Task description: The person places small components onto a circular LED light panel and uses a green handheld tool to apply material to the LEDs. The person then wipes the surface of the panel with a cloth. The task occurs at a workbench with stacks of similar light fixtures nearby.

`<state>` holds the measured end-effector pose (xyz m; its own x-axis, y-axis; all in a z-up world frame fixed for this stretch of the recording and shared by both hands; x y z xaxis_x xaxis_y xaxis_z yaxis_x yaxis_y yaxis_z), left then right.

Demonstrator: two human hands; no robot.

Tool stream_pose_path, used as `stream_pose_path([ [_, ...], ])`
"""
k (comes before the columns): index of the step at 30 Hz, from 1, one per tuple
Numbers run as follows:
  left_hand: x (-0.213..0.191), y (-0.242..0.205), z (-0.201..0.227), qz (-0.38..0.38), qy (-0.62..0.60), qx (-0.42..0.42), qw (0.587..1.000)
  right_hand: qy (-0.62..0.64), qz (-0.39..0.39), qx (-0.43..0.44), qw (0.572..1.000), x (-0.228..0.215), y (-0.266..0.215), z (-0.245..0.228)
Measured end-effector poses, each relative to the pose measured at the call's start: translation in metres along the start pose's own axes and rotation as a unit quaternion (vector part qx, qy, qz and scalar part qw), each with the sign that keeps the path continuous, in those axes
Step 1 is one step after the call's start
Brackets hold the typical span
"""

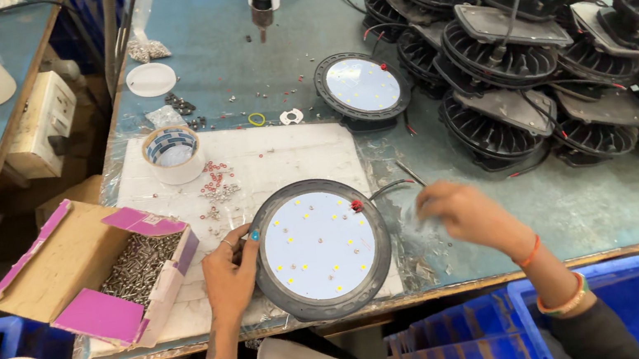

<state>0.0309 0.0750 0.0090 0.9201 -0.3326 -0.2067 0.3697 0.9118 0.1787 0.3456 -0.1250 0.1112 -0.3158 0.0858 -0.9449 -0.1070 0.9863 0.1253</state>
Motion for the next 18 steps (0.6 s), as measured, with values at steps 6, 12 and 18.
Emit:
stream_pose_path([
  [6, -0.008, -0.006, 0.014, 0.061, 0.072, 0.031, 0.995, -0.105, 0.099, 0.069, 0.987, -0.01, -0.01, 0.03],
  [12, 0.008, -0.056, 0.089, 0.109, 0.184, 0.228, 0.95, -0.084, 0.153, 0.075, 0.982, -0.01, -0.024, 0.022],
  [18, 0.067, -0.07, 0.128, 0.003, 0.278, 0.313, 0.908, -0.08, 0.151, 0.073, 0.983, 0.007, -0.018, 0.018],
])
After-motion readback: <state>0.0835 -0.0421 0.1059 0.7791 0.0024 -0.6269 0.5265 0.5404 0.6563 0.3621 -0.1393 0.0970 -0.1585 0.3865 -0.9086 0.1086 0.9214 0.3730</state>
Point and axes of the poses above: each hand's wrist, its own y-axis towards the middle knuckle, its own x-axis out of the palm, z = x × y, the point moved 8 cm from there along y, towards the middle knuckle, and after that the axes turned 4 degrees about -z, right-handed, at the moved point
